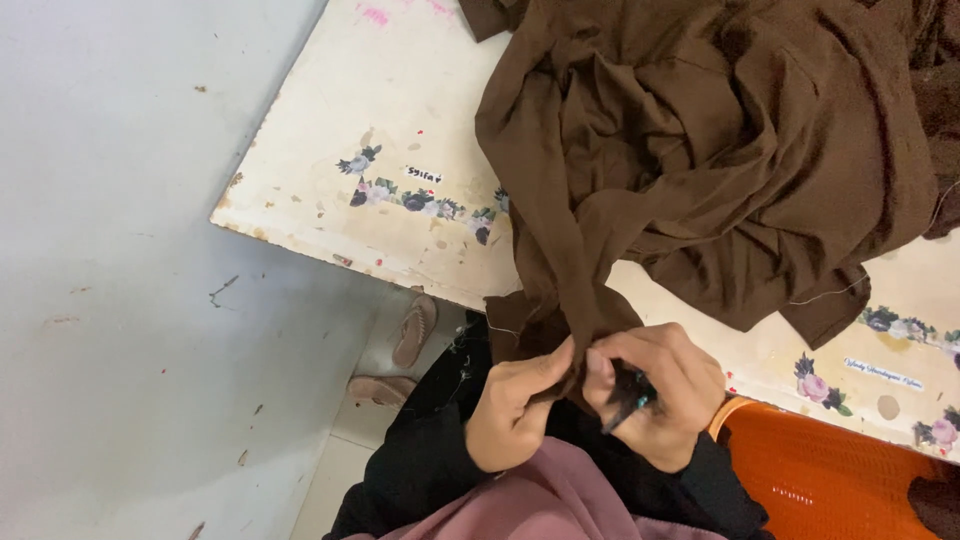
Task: Trimming loose threads from brown garments using small snips in a sewing factory.
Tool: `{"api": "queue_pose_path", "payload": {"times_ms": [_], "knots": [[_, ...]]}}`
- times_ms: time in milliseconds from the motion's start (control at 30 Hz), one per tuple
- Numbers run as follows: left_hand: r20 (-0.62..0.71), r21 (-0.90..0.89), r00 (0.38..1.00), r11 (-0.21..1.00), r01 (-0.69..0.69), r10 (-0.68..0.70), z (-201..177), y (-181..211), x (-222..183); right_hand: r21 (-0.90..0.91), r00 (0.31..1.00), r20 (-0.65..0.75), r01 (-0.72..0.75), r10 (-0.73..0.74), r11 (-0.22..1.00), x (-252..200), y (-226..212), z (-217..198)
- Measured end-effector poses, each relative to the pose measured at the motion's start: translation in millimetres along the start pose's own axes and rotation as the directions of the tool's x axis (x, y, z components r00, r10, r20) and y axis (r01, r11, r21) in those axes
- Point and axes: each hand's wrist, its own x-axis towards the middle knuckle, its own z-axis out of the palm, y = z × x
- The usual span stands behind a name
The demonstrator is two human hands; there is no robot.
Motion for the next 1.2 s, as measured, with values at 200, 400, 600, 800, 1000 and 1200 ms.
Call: {"api": "queue_pose_path", "payload": {"times_ms": [200,400,600,800,1000,1200], "knots": [[0.041,0.009,0.999,1.0,0.014,-0.015,-2,6,7,0.368,0.983,0.073,-0.184,0.168,0.912,-13,-7,-15],[0.212,-0.35,0.972,0.922,0.169,-0.097,-3,-1,14,0.295,0.889,0.127,-0.458,0.441,0.838,-25,6,5],[-0.069,-0.61,0.99,0.791,0.053,-0.12,-3,-32,6,0.265,0.972,0.079,-0.233,0.22,0.936,-47,9,9],[-0.427,-0.688,0.838,0.723,-0.058,-0.339,-4,-26,12,0.217,0.978,0.093,-0.201,0.184,0.955,-46,9,7],[-0.411,-0.698,0.853,0.713,-0.066,-0.323,5,-5,5,0.175,0.98,0.017,-0.2,0.2,0.964,-40,8,-2],[-0.384,-0.721,0.869,0.69,-0.071,-0.312,19,-3,-4,0.083,0.986,-0.072,-0.143,0.149,0.986,-18,-8,0]]}}
